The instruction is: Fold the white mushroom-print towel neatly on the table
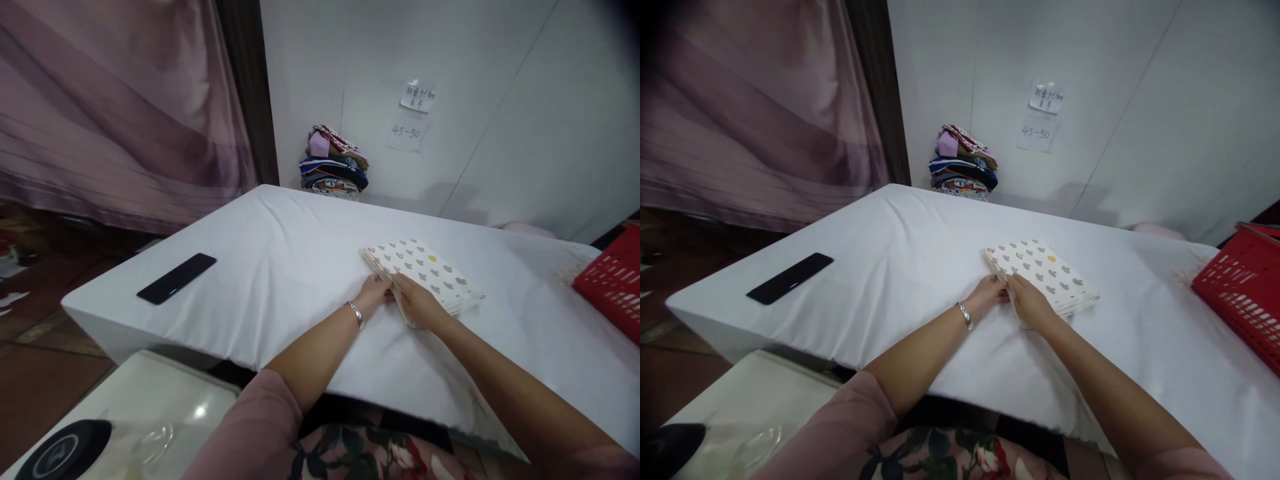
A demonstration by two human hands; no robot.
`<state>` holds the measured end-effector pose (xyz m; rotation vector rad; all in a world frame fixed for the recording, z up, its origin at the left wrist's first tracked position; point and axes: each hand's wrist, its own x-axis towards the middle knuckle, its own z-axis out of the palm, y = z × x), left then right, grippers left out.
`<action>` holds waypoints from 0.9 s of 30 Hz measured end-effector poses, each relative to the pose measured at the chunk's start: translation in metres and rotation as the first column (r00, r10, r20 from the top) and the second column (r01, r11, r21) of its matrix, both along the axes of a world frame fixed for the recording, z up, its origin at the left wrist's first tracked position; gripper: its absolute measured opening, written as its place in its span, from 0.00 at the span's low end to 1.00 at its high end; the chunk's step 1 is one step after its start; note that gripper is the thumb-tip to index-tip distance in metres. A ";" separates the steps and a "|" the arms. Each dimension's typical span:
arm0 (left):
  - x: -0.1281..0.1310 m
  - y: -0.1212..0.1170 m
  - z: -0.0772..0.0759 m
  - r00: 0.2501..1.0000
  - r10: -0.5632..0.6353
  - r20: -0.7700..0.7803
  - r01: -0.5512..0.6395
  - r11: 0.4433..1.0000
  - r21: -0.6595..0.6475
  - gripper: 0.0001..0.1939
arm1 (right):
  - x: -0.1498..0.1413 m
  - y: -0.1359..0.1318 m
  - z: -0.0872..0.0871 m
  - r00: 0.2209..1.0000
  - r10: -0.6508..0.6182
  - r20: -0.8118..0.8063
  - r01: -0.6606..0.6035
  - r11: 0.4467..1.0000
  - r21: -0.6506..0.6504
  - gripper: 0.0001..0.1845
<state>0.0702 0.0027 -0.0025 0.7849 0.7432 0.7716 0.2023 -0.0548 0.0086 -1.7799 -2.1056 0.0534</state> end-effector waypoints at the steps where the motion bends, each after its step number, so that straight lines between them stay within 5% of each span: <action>1: 0.000 0.000 0.000 1.000 0.005 -0.006 -0.005 1.000 -0.006 0.20 | 0.000 0.000 0.001 0.999 -0.008 0.036 0.008 1.000 -0.021 0.29; 20: -0.009 -0.004 0.016 0.998 -0.005 -0.066 0.004 1.000 -0.017 0.27 | -0.014 -0.039 -0.027 0.937 -0.107 0.333 0.047 0.982 0.185 0.31; 27: -0.008 0.029 0.011 0.908 0.062 -0.415 -0.014 0.993 0.118 0.39 | -0.015 -0.036 -0.025 0.920 -0.103 0.378 0.027 0.979 0.203 0.30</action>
